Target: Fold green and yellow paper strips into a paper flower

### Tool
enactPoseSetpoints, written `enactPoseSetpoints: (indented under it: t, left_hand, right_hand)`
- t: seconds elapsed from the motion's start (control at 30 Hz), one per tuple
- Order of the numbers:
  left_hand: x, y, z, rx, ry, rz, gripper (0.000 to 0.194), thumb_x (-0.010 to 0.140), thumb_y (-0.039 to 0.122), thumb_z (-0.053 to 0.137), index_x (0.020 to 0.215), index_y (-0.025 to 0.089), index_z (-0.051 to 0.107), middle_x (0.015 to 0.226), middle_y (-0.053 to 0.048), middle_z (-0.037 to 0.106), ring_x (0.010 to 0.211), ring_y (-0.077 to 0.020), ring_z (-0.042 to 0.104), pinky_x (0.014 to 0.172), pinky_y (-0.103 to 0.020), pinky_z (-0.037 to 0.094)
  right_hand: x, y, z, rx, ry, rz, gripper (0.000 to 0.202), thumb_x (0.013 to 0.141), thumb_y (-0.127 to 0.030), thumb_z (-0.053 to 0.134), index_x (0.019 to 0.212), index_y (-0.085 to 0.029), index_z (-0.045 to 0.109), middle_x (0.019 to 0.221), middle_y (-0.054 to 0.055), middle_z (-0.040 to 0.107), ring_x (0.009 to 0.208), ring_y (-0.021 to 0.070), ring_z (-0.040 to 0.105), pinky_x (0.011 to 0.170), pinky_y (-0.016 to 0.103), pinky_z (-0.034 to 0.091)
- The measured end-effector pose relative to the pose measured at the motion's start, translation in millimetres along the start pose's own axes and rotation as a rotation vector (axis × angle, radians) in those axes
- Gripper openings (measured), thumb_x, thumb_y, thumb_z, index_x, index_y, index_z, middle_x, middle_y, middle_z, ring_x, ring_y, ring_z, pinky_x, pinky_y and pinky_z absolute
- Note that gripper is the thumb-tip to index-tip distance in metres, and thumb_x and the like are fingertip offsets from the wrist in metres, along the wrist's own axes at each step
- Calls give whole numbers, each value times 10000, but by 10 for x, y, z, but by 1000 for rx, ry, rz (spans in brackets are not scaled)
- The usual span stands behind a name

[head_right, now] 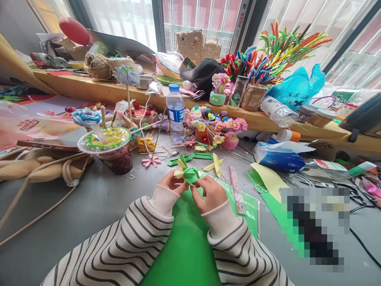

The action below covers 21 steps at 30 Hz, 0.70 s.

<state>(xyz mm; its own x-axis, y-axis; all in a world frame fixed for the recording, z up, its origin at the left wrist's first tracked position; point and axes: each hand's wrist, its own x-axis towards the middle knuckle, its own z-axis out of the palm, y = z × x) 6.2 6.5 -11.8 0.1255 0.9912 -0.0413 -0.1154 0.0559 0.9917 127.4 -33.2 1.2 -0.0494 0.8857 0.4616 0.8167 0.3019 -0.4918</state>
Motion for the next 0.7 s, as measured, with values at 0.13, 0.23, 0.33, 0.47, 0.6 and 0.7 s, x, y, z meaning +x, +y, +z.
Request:
enactPoseSetpoints:
  t: [0.13,0.23,0.33,0.47,0.6,0.7]
  left_hand:
    - [-9,0,-7,97,67,65,352,553,246,626,862,153,485,697,-8,525,609,-96,525,521,-212,458]
    - [-32,23,-2,180,82,109,360,576,262,601,893,152,468,692,-7,517,592,-90,512,479,-190,432]
    - [-49,52,10,225,87,115,355,581,242,586,896,146,453,692,-13,521,587,-90,507,461,-181,415]
    - [-60,61,21,225,78,137,330,584,233,582,877,153,452,699,-15,530,582,-84,507,465,-176,418]
    - [-84,59,24,198,61,143,320,589,246,588,865,158,453,698,-15,535,600,-92,526,502,-193,453]
    - [-114,75,31,195,40,118,327,588,252,589,868,155,452,700,-17,538,606,-98,539,525,-210,476]
  right_hand:
    - [22,9,-86,-143,222,-111,98,682,-243,547,639,-181,484,635,-2,478,542,93,432,529,232,394]
    - [33,37,-82,-244,280,-283,150,667,-225,565,798,-166,522,769,49,495,697,144,464,615,268,423]
    - [39,79,-45,-284,262,-355,196,665,-216,579,855,-178,553,827,60,487,660,134,426,583,270,421]
    - [45,123,-11,-254,322,-345,126,667,-194,584,793,-190,583,823,50,500,608,119,388,568,277,402]
    - [41,110,0,-177,300,-286,146,669,-207,573,810,-169,587,889,67,522,674,143,430,633,317,406]
    - [35,86,9,-158,283,-242,132,675,-207,563,793,-157,591,936,76,529,718,158,449,699,347,403]
